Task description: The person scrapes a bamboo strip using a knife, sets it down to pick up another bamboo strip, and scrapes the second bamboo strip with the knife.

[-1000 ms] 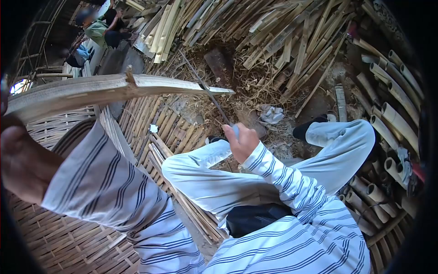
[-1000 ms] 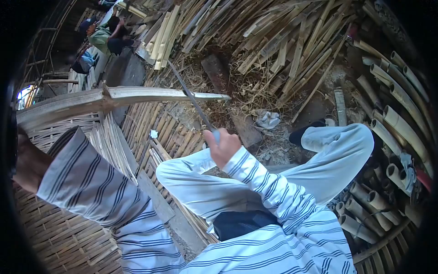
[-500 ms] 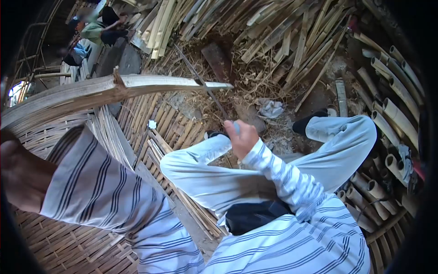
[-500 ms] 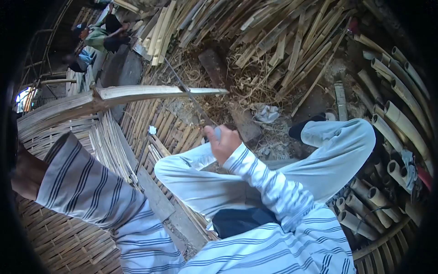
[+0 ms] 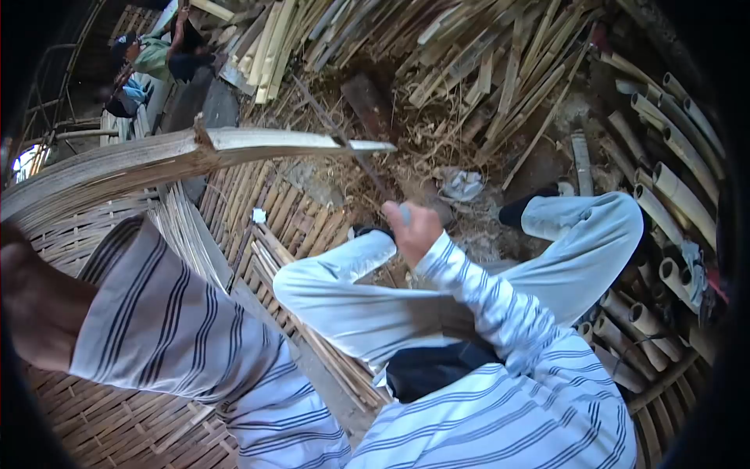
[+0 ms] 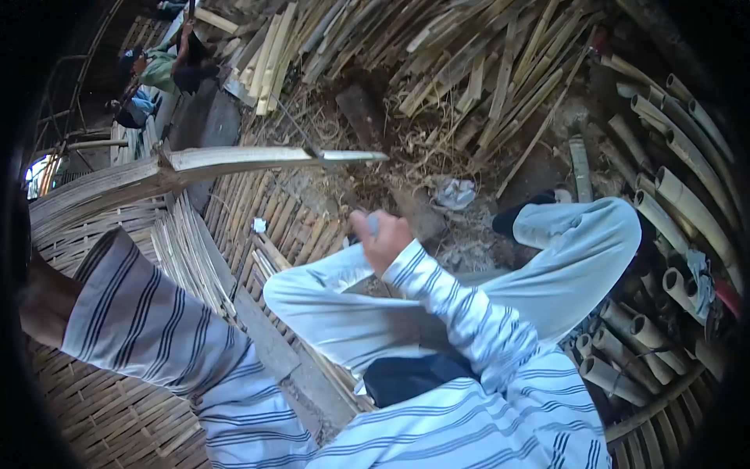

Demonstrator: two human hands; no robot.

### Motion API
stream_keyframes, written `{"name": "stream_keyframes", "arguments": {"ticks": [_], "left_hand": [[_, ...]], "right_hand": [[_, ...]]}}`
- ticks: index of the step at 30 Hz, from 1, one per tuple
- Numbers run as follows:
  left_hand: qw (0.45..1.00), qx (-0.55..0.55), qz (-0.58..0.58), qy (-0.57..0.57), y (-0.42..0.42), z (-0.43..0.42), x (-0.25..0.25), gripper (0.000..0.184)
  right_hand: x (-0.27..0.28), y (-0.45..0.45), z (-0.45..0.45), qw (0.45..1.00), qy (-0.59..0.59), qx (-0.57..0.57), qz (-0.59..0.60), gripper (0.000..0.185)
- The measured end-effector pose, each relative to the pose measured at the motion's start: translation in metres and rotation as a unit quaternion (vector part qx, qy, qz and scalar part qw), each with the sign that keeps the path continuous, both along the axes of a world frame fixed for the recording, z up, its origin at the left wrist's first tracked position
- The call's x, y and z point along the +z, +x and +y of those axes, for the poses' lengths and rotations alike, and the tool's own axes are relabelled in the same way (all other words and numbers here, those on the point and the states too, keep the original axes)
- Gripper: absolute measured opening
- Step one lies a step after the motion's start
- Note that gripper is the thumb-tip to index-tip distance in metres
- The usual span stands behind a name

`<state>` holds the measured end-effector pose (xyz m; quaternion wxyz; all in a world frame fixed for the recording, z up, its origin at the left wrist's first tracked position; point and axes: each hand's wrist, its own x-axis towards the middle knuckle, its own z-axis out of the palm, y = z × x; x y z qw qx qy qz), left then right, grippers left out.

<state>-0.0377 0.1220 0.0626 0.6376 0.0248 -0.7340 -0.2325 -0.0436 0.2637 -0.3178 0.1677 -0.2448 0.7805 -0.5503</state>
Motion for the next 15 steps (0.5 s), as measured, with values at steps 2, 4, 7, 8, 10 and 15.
{"name": "stream_keyframes", "arguments": {"ticks": [2, 4, 7, 8, 10, 15], "left_hand": [[1.0, 0.007, -0.007, 0.013, 0.001, 0.008, -0.002, 0.025], [1.0, 0.006, 0.003, 0.019, -0.004, 0.014, 0.0, 0.024], [0.999, 0.017, -0.005, 0.034, -0.008, 0.016, -0.006, 0.022], [1.0, 0.008, -0.003, -0.014, -0.008, 0.013, -0.009, 0.023], [0.999, 0.006, -0.03, -0.008, -0.008, 0.002, -0.001, 0.023], [0.996, 0.077, 0.005, -0.036, -0.008, 0.02, -0.022, 0.026]], "right_hand": [[0.013, 0.019, -0.004, 0.995, -0.024, -0.009, 0.098, 0.04], [0.065, 0.006, -0.008, 0.998, -0.029, 0.018, -0.059, 0.041], [0.13, -0.009, -0.013, 0.985, -0.152, 0.071, -0.025, 0.045], [0.141, -0.01, -0.014, 0.985, -0.15, 0.073, -0.044, 0.044], [0.134, -0.006, -0.014, 0.984, -0.146, 0.064, -0.075, 0.042], [-0.019, 0.02, 0.017, 0.996, 0.008, -0.009, -0.084, 0.041]]}}
